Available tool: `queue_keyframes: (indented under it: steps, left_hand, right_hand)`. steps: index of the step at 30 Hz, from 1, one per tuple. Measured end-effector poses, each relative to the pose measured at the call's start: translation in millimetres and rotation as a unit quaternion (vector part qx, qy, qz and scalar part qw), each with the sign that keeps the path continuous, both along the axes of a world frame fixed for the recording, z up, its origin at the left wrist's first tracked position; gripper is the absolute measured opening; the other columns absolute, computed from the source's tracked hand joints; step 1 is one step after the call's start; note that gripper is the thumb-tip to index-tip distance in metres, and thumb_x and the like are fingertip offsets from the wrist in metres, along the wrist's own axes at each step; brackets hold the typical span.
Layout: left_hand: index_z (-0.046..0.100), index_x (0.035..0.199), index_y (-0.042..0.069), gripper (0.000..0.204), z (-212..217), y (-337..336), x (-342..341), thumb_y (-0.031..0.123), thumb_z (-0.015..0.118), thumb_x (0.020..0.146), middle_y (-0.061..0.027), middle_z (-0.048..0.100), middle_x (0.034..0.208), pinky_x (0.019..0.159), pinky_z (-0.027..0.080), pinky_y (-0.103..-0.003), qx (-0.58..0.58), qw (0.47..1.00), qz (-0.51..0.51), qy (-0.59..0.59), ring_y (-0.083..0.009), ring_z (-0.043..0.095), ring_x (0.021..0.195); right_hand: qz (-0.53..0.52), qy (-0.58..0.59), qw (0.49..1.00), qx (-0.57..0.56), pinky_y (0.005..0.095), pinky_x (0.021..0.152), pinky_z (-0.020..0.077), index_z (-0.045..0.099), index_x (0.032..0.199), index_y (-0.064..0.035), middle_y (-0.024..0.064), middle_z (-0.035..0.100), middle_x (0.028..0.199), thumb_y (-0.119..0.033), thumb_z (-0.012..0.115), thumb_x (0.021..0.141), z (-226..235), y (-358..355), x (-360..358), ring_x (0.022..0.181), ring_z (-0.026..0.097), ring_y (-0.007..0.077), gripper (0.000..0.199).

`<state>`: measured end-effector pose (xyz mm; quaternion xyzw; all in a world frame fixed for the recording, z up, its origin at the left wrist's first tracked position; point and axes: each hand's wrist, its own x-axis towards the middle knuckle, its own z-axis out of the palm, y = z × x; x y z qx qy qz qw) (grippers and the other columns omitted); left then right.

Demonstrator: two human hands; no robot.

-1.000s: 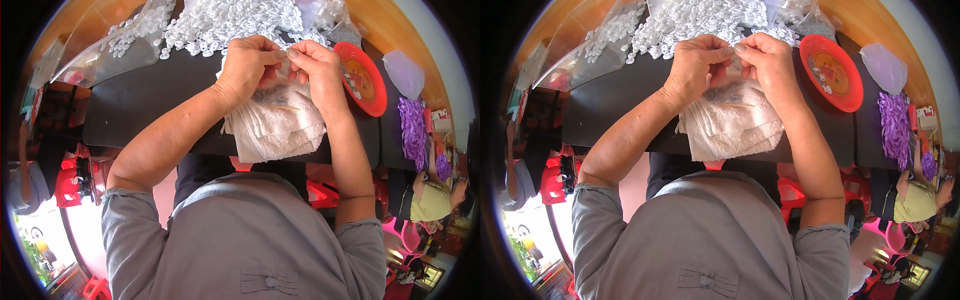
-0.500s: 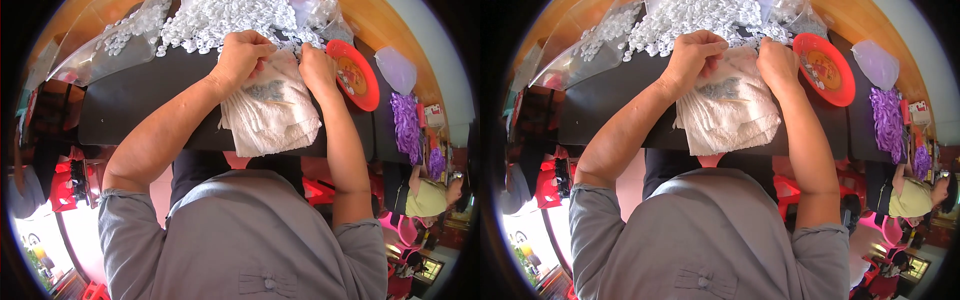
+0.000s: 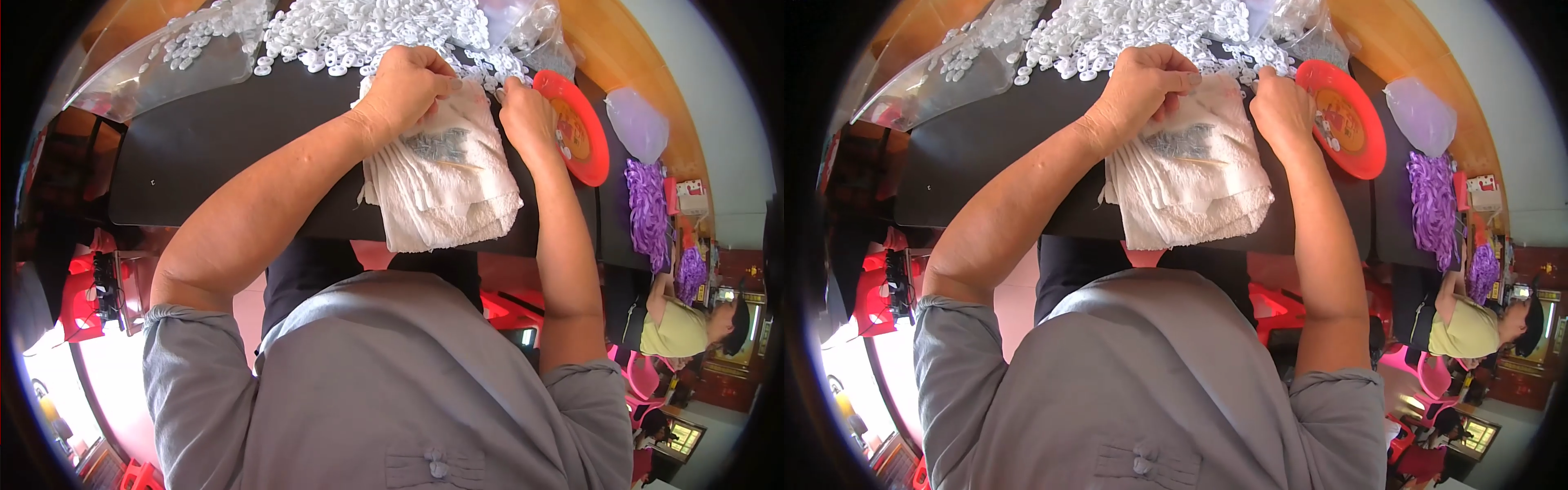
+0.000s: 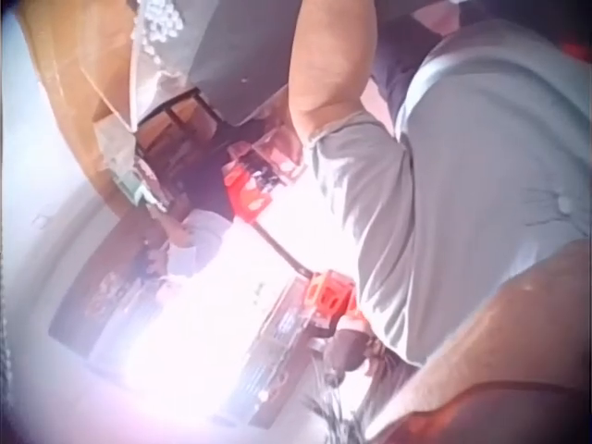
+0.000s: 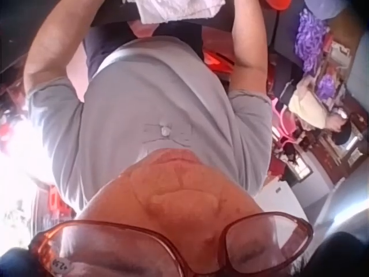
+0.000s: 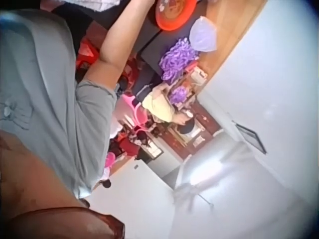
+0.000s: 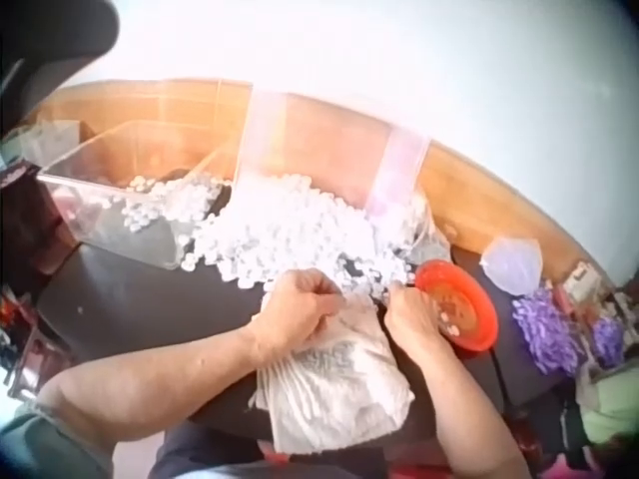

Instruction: Sorting and inspecting small white plastic components at a workbench.

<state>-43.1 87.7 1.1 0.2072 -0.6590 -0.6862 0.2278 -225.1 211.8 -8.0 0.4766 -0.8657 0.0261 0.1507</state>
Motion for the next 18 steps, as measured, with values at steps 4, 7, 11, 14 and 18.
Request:
queue_keyframes:
  steps: [4,7,11,14,18]
  left_hand:
    - [0.066,0.09,-0.002,0.017,-1.0,0.6,-1.5,0.012,0.068,0.082,-0.0023,0.058,0.064,0.044,0.041,-0.022,-0.007,1.0,-0.003,-0.008,-0.0066,0.051,0.049]
    - [0.065,0.084,-0.005,0.013,2.5,-2.0,-3.8,0.007,0.067,0.079,-0.0049,0.055,0.059,0.041,0.039,-0.027,0.037,0.999,0.002,-0.019,-0.0131,0.05,0.045]
    - [0.064,0.083,-0.005,0.011,0.5,-1.6,-6.0,0.006,0.066,0.08,-0.0051,0.055,0.059,0.04,0.038,-0.028,0.049,0.999,0.013,0.006,-0.0127,0.049,0.044]
    - [0.064,0.082,-0.005,0.01,-8.3,-3.8,-9.4,0.005,0.066,0.08,-0.0051,0.055,0.059,0.04,0.038,-0.028,0.064,0.998,0.005,0.023,-0.0125,0.049,0.044]
    - [0.064,0.082,-0.005,0.009,-6.9,-2.1,-9.3,0.004,0.066,0.079,-0.0052,0.055,0.059,0.04,0.038,-0.027,0.069,0.997,0.012,0.022,-0.0125,0.048,0.045]
  right_hand:
    - [0.014,0.001,1.0,0.001,0.0572,0.069,0.0448,0.06,0.091,-0.0023,0.0258,0.064,0.078,-0.013,0.049,0.088,0.0,0.3,-5.2,0.079,0.062,0.0455,0.015]
    - [0.065,-0.006,0.998,-0.005,0.0565,0.068,0.0429,0.06,0.087,-0.0034,0.027,0.062,0.078,-0.019,0.052,0.087,-1.7,0.6,-21.0,0.08,0.059,0.0475,0.017]
    - [0.127,-0.052,0.99,0.017,0.0534,0.068,0.0411,0.059,0.085,0.0001,0.0278,0.061,0.08,-0.014,0.051,0.084,9.1,-4.9,-35.1,0.082,0.057,0.0473,0.016]
    - [0.124,-0.051,0.989,0.057,0.0529,0.068,0.0416,0.06,0.088,0.0006,0.0274,0.061,0.082,-0.016,0.052,0.085,10.2,-6.4,-31.4,0.082,0.058,0.0469,0.019]
    - [0.127,-0.068,0.989,0.04,0.0502,0.068,0.0427,0.06,0.084,0.002,0.0266,0.061,0.079,-0.021,0.057,0.086,9.9,-8.6,-23.8,0.078,0.057,0.0454,0.023]
